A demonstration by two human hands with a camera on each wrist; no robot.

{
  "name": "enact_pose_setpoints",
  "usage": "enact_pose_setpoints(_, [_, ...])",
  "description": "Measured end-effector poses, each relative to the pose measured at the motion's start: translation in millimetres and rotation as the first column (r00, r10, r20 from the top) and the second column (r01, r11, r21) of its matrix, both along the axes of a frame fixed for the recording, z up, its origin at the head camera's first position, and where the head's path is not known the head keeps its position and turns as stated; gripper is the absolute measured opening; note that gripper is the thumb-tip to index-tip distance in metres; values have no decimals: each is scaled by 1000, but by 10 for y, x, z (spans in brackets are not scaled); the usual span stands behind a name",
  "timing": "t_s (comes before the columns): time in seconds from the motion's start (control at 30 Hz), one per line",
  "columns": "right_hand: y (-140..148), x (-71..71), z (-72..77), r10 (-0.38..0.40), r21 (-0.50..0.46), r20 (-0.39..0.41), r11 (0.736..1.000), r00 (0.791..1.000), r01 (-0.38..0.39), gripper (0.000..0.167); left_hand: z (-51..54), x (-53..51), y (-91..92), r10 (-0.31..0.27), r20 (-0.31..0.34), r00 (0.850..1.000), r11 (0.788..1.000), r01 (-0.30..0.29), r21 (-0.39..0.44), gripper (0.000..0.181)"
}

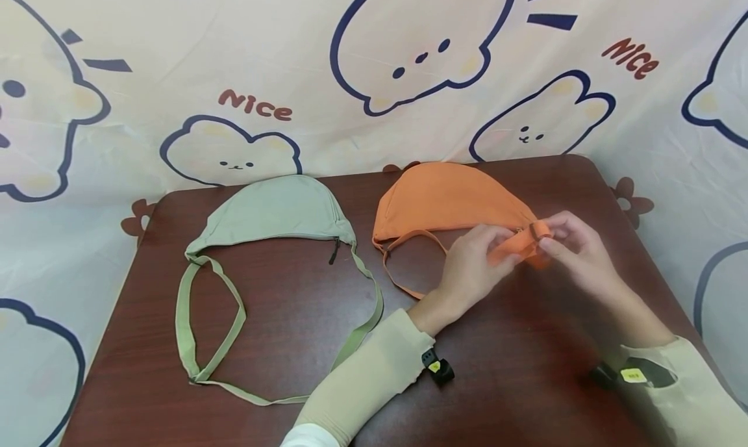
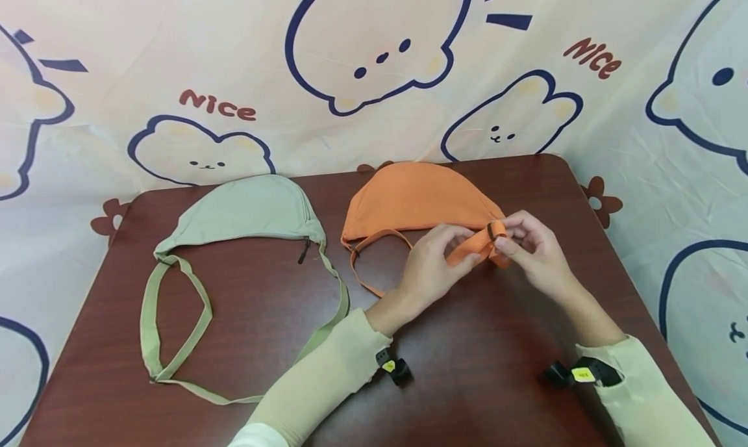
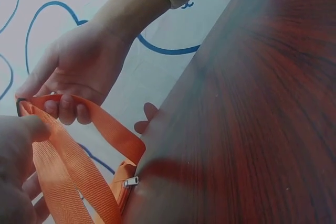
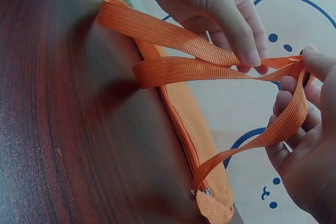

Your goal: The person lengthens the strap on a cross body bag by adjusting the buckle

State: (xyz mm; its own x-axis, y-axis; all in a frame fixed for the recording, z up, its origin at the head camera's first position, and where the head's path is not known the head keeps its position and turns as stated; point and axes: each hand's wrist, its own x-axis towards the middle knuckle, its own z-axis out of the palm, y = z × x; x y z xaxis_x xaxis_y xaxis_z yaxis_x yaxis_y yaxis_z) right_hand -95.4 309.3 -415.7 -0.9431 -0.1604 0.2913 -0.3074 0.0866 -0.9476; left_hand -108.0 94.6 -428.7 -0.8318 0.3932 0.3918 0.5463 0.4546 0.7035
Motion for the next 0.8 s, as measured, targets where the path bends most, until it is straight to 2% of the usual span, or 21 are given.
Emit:
enact_pose_setpoints(0.3, [-4,-9,16,-5,-4,23,1000,1000,5,22,0,-6,-8,-10,-27,1000,1000,10,21,31])
enact_pose_setpoints(0.6, [-25,-17,10,53,42,38,998,998,-55,24,28,-30,17,-16,-14,1000,999,17,46,32])
enact_pose_setpoints(0.8, [-51,-3,-4,1,71,16,997,1000,-2,23,35,-16,29,-33,18,999,999,33,31,35])
